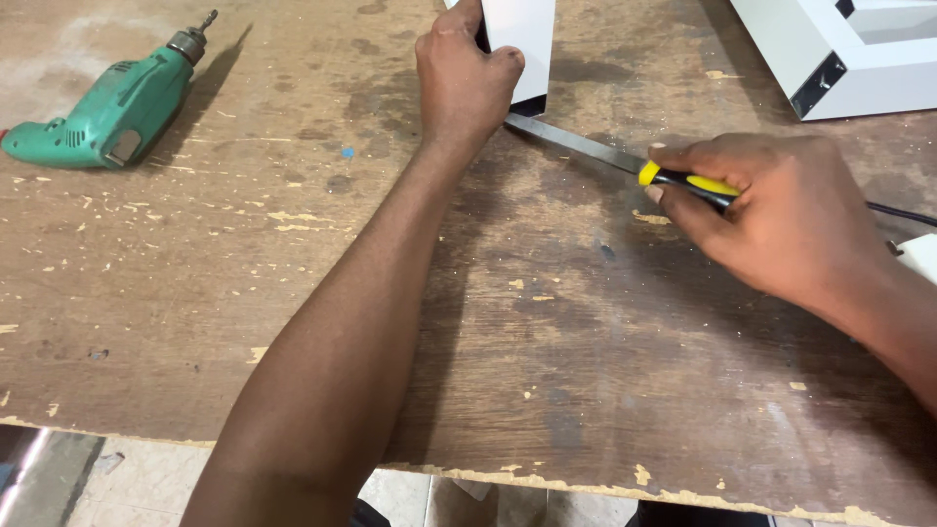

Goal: The person measures the dimensions of a white rectangular frame using a tape measure and marks the corners with a pen. They then use a utility knife to carefully cut and trim the black corner caps on the frame pieces.

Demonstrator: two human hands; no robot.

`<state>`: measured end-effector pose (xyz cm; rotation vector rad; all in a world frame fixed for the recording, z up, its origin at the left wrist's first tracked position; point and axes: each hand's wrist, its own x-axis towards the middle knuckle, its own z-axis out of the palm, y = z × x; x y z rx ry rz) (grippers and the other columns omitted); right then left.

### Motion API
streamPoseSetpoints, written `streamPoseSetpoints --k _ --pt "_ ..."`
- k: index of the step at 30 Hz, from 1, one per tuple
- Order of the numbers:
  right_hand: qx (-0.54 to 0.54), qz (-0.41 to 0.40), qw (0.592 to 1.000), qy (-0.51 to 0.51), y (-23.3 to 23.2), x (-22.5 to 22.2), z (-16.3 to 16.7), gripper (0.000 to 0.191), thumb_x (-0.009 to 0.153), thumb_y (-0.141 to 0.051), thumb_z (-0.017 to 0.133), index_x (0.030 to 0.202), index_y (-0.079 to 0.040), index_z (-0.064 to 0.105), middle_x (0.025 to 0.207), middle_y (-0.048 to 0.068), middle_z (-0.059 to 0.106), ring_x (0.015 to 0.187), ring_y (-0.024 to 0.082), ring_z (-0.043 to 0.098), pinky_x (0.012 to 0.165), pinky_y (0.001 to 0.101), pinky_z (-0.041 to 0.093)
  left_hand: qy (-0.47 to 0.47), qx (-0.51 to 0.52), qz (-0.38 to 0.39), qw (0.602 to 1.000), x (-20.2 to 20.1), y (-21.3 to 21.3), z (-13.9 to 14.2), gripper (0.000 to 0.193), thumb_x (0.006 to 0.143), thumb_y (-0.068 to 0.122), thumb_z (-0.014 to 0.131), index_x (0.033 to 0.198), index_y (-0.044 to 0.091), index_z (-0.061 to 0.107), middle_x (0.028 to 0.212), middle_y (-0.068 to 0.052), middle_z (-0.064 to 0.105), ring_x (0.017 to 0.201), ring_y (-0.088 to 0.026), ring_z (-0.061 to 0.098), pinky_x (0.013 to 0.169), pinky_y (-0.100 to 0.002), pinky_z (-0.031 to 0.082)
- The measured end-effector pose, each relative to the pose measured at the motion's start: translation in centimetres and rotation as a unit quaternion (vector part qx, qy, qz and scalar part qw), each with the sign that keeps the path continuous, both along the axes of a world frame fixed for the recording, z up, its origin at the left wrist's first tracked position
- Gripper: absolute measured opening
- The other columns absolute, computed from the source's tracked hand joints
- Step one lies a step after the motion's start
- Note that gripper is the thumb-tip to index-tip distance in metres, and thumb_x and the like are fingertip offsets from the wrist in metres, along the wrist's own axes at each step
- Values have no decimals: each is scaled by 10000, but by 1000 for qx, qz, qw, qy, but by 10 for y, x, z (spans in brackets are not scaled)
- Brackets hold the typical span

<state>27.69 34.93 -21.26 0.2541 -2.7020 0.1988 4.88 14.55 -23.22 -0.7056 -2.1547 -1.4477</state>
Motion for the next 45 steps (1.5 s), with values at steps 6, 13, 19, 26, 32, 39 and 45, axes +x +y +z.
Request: streamPoseSetpoints --k 6,13,19,26,32,39,45 --pt "-14 -34 999 -31 -6 1 2 283 953 -221 711 1178 -59 768 941 158 787 362 137 589 336 280 394 -38 6 -15 999 1 0 3 284 769 19 638 1044 1 708 830 -116 776 732 -180 796 730 -350 624" --pt "-40 -5 999 3 -10 1 4 258 991 -179 692 1193 -36 765 956 188 778 331 86 528 272 246 341 13 16 -35 999 2 -4 4 288 748 -4 640 1024 -30 715 832 -123 787 743 -188 790 748 -358 641" --pt "-32 -25 999 -28 -5 0 0 254 1008 -194 675 1210 -64 759 870 168 770 385 118 510 314 266 348 14 16 -38 999 -2 -2 -1 342 770 -7 621 1103 -15 700 877 -124 786 764 -180 796 742 -346 642" --pt "-51 -51 996 -44 -4 -1 1 289 963 -188 681 1216 -68 750 914 172 772 303 116 514 276 268 359 14 5 -30 999 -3 -1 -1 409 781 -10 622 1184 -10 693 890 -128 793 790 -185 804 762 -346 654" --pt "-44 -39 997 -41 -10 -1 1 272 969 -183 690 1194 -42 747 943 175 779 332 114 554 287 273 364 11 10 -29 999 -1 -1 -1 420 767 -8 615 1181 -20 686 872 -131 788 773 -186 805 769 -348 635" --pt "-71 1 997 -19 -13 0 3 276 956 -180 713 1185 -33 758 1027 198 764 314 117 571 261 265 364 1 5 -29 1000 -1 -2 2 433 750 -16 588 1171 -17 687 853 -127 783 746 -179 803 762 -343 624" --pt "-72 50 996 32 -8 0 -1 274 961 -213 729 1175 -43 748 990 161 773 528 77 624 378 211 466 1 9 -27 1000 -1 -2 -2 414 769 -13 605 1173 -14 696 869 -129 791 756 -175 803 752 -347 624"
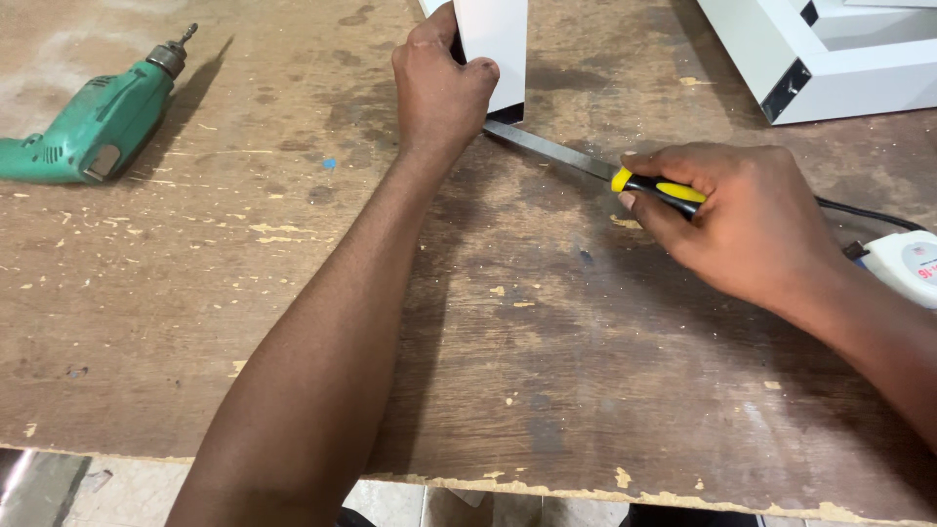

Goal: The person measures the dimensions of a white rectangular frame using a tape measure and marks the corners with a pen. They then use a utility knife to carefully cut and trim the black corner caps on the frame pieces.

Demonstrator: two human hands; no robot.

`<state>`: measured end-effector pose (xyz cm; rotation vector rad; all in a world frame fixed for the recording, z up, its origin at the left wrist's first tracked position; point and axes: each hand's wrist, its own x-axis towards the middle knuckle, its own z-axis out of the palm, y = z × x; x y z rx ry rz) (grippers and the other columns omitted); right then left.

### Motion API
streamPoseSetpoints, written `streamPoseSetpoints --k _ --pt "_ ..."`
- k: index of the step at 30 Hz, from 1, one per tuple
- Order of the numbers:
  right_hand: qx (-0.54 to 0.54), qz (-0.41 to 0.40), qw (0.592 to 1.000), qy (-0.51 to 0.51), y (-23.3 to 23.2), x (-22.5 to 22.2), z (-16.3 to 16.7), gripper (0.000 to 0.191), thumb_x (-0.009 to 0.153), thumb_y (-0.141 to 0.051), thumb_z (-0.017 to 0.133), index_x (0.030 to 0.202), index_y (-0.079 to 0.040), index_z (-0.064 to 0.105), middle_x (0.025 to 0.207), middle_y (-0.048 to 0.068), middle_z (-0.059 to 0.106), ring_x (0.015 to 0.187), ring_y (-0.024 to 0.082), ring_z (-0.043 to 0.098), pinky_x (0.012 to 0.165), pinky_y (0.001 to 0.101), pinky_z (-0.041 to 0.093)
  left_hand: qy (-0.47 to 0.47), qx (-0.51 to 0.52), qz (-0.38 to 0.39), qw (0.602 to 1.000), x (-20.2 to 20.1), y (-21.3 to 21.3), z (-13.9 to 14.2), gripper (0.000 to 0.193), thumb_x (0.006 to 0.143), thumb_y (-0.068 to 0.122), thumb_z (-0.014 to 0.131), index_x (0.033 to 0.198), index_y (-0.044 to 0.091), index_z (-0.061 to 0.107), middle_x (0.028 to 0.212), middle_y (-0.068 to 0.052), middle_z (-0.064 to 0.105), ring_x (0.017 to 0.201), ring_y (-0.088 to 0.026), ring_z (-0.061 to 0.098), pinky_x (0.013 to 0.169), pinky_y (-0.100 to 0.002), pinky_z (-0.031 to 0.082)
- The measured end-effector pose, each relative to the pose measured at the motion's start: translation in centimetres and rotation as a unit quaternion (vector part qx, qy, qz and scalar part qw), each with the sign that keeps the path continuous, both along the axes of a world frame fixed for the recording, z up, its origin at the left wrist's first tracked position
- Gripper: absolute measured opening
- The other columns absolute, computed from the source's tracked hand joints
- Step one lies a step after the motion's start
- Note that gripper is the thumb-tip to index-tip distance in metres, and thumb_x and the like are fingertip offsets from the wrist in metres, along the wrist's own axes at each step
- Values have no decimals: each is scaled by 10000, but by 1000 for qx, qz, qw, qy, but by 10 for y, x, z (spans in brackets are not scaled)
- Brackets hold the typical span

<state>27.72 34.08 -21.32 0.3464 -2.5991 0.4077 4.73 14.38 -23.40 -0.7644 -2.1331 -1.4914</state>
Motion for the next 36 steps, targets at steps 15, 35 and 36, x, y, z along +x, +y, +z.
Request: streamPoseSetpoints --k 15,35,36 --pt "16 -106 991 -82 1 0 0 311 949 -204 703 1223 -62 743 959 190 768 315 105 507 287 265 384 1 -14 0 1000 -1 -1 2 446 761 -31 622 1203 -24 678 909 -160 789 804 -214 815 793 -378 622" --pt "-89 -86 978 -171 -22 4 14 514 831 -160 718 1336 -99 644 1065 168 739 458 124 616 378 286 537 -59 -31 15 998 7 -1 14 397 769 -43 611 1160 -46 678 929 -164 778 783 -213 793 768 -371 630" --pt "-102 -61 980 -158 -22 5 16 569 807 -153 722 1364 -96 621 1029 168 740 509 92 638 414 260 570 -71 -36 16 997 6 0 14 406 772 -47 600 1173 -46 668 926 -162 775 766 -215 793 751 -373 619"
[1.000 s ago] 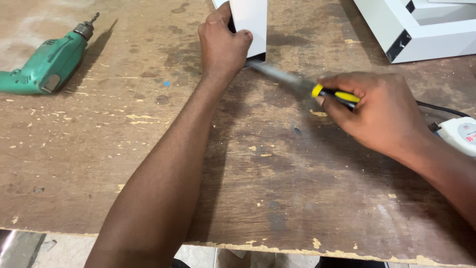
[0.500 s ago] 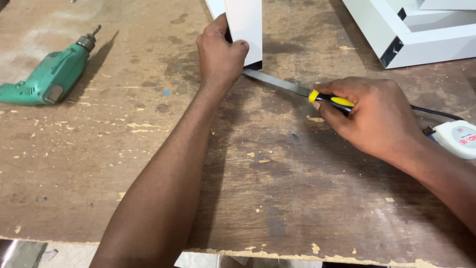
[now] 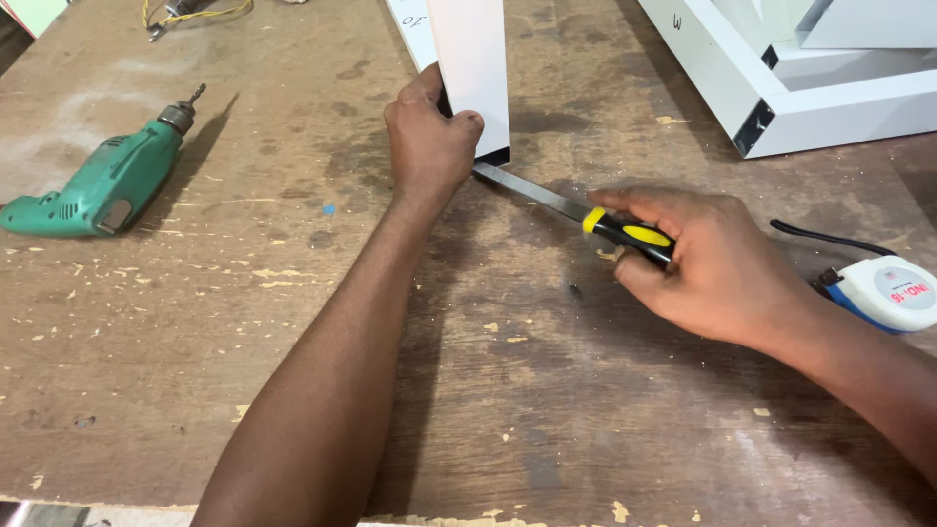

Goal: The person measures the dimensions of a white rectangular frame using a tape measure and marks the corners with a pen. They then use a utility knife to carefully cut and trim the black corner caps on the frame pieces.

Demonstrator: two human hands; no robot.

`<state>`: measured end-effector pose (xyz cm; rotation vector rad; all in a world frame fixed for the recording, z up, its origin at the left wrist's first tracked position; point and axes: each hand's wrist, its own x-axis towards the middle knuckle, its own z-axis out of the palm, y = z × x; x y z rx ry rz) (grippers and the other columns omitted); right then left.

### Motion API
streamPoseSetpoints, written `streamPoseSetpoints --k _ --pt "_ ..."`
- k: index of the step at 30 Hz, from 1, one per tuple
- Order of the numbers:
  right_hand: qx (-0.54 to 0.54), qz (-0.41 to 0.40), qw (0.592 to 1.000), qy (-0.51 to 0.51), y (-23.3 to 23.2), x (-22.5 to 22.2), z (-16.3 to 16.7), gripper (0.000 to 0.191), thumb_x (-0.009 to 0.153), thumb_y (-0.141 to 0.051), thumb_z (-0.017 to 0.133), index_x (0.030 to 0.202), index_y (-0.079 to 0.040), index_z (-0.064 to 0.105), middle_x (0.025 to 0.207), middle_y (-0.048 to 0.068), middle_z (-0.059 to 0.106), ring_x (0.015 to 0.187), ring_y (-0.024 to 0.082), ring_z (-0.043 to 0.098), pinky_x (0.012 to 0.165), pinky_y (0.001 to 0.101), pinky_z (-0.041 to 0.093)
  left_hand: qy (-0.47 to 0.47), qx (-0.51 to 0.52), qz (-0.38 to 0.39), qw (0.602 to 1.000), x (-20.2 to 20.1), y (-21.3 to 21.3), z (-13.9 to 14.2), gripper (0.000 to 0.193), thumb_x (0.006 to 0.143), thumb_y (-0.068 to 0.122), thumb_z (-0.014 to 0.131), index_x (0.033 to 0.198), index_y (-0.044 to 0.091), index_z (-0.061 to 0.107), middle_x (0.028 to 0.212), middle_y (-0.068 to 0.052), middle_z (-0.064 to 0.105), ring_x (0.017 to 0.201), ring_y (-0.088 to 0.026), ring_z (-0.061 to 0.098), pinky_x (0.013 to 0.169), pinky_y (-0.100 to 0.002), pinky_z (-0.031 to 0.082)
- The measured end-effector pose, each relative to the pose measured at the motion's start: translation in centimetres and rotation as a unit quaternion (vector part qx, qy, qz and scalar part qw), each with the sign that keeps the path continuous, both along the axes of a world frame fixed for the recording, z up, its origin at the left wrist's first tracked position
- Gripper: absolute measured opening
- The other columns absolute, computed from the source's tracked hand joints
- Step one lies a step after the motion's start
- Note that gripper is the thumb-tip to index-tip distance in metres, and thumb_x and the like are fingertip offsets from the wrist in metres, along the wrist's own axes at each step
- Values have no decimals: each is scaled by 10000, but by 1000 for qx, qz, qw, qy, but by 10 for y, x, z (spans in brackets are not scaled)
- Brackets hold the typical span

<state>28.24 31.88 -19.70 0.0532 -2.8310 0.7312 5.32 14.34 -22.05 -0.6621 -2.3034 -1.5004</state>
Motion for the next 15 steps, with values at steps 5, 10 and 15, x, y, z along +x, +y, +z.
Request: streamPoseSetpoints --k 5,10,15 --pt "-15 24 993 -117 -9 13 15 672 781 -202 728 1445 -227 628 902 82 700 454 130 580 366 277 498 4 0 -8 1000 -2 0 -1 393 791 -39 612 1177 -44 678 949 -162 784 791 -212 798 770 -370 624" --pt "48 22 987 -153 -29 18 29 574 775 -468 805 1329 -355 704 711 21 725 353 123 515 347 290 389 -18 12 1 1000 4 1 2 471 783 -18 653 1255 -13 652 1012 -160 781 779 -204 799 788 -367 662" --pt "-14 18 999 -41 -31 12 19 477 787 -484 791 1198 -242 787 691 5 758 289 93 461 253 279 308 -2 41 -19 999 8 0 7 493 761 -17 659 1253 -21 669 1005 -170 796 866 -225 804 850 -359 656"
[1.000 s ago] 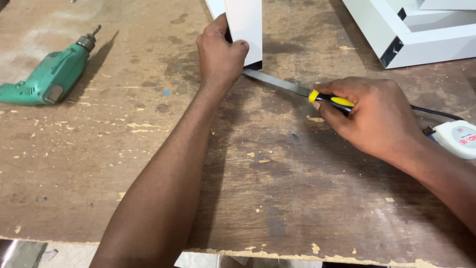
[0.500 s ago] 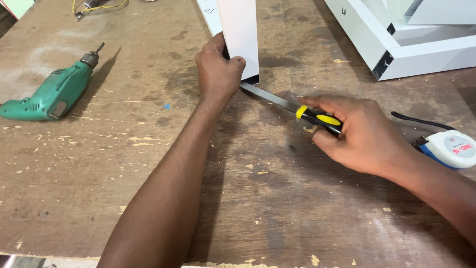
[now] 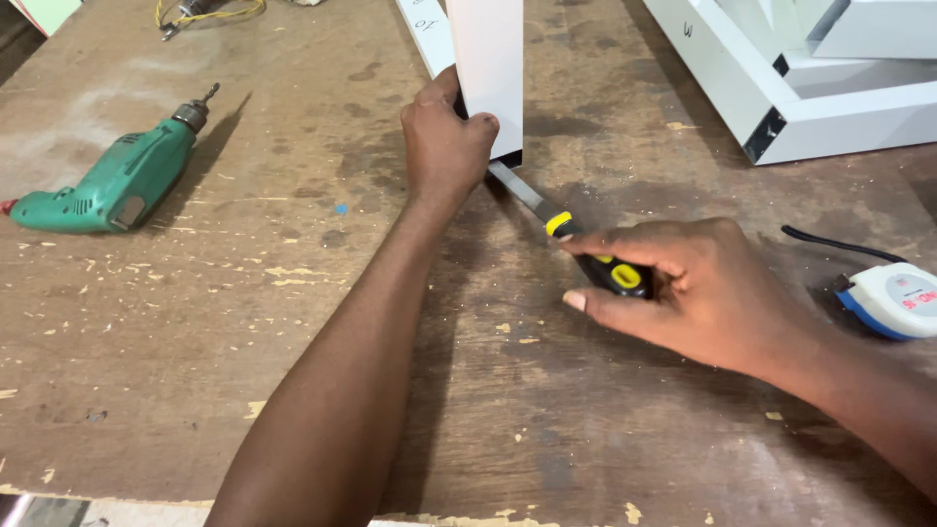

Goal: The person measures the dimensions of a white rectangular frame using a tape measure and marks the corners with a pen. They then use a utility knife to carefully cut and trim the black corner caps on the frame pieces.

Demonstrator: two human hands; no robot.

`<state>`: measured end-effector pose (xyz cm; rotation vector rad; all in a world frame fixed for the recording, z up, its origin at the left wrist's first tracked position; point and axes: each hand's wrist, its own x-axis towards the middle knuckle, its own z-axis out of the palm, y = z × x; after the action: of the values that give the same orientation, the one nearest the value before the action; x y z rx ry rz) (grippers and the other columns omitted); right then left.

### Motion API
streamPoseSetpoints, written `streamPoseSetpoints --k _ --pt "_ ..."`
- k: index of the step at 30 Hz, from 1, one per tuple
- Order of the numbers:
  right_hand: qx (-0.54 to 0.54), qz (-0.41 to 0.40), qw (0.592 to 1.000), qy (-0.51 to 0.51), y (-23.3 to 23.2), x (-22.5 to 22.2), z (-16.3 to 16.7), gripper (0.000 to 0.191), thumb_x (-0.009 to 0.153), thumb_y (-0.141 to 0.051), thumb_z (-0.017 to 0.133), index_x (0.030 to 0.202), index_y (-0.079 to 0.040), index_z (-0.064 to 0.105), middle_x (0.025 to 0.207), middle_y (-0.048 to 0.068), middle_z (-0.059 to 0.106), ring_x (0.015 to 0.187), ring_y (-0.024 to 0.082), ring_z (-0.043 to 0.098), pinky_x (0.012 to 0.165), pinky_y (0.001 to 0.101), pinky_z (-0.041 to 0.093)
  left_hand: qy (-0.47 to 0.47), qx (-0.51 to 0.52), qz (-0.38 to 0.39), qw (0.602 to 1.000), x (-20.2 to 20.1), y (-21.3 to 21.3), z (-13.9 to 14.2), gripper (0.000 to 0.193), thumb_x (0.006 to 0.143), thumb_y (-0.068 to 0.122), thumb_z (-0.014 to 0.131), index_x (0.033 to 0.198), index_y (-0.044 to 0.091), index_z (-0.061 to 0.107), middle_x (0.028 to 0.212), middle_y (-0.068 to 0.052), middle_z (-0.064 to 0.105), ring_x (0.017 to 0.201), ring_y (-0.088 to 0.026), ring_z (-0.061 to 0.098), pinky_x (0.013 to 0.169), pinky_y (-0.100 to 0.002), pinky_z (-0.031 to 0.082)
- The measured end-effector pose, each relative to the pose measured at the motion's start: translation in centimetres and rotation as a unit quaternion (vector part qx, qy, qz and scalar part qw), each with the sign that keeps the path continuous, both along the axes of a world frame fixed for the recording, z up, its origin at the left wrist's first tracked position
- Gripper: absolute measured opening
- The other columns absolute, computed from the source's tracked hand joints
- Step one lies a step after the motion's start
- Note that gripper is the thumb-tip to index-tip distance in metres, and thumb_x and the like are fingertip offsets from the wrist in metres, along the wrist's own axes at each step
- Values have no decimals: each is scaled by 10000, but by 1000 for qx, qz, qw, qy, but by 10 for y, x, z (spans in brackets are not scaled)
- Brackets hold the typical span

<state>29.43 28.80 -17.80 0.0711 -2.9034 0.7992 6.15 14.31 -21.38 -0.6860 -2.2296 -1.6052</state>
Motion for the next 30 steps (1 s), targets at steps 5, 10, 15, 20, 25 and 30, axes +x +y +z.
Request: streamPoseSetpoints --k 5,10,15,20,25,30 --pt "79 131 956 249 11 3 -18 372 873 -339 792 1083 -32 787 650 46 708 347 42 492 267 235 324 0 -24 24 999 0 -2 1 476 760 14 658 1236 0 674 991 -163 790 859 -228 798 859 -355 627" --pt "89 58 951 291 20 3 -20 346 918 -308 758 1101 -15 779 676 54 693 439 73 572 321 238 381 17 -3 14 1000 0 -1 0 409 745 12 665 1149 -9 720 961 -161 804 874 -227 804 846 -358 631" --pt "156 62 946 276 20 -2 -21 386 938 -335 723 1152 -16 762 690 99 706 423 98 576 298 228 400 -4 -23 24 999 -3 0 -2 483 760 5 651 1243 -18 652 994 -155 777 862 -226 796 847 -345 626" --pt "221 -34 973 53 17 -15 -13 539 936 -397 627 1366 -72 646 556 104 657 335 173 565 311 309 456 13 17 -3 1000 -1 1 -4 417 760 2 644 1171 -18 711 971 -156 806 885 -224 811 845 -345 645" --pt "243 -56 968 -14 11 -8 0 438 922 -382 612 1243 -88 654 580 87 666 391 199 598 403 386 518 -1 -11 19 1000 2 -1 2 443 737 9 664 1176 -13 715 984 -168 798 885 -246 795 855 -352 617" --pt "272 -47 961 0 -5 -34 1 562 873 -348 693 1365 -92 608 604 144 688 490 299 649 460 461 535 0 17 20 1000 9 0 5 481 720 7 654 1198 -5 707 969 -171 798 883 -244 798 834 -351 620"
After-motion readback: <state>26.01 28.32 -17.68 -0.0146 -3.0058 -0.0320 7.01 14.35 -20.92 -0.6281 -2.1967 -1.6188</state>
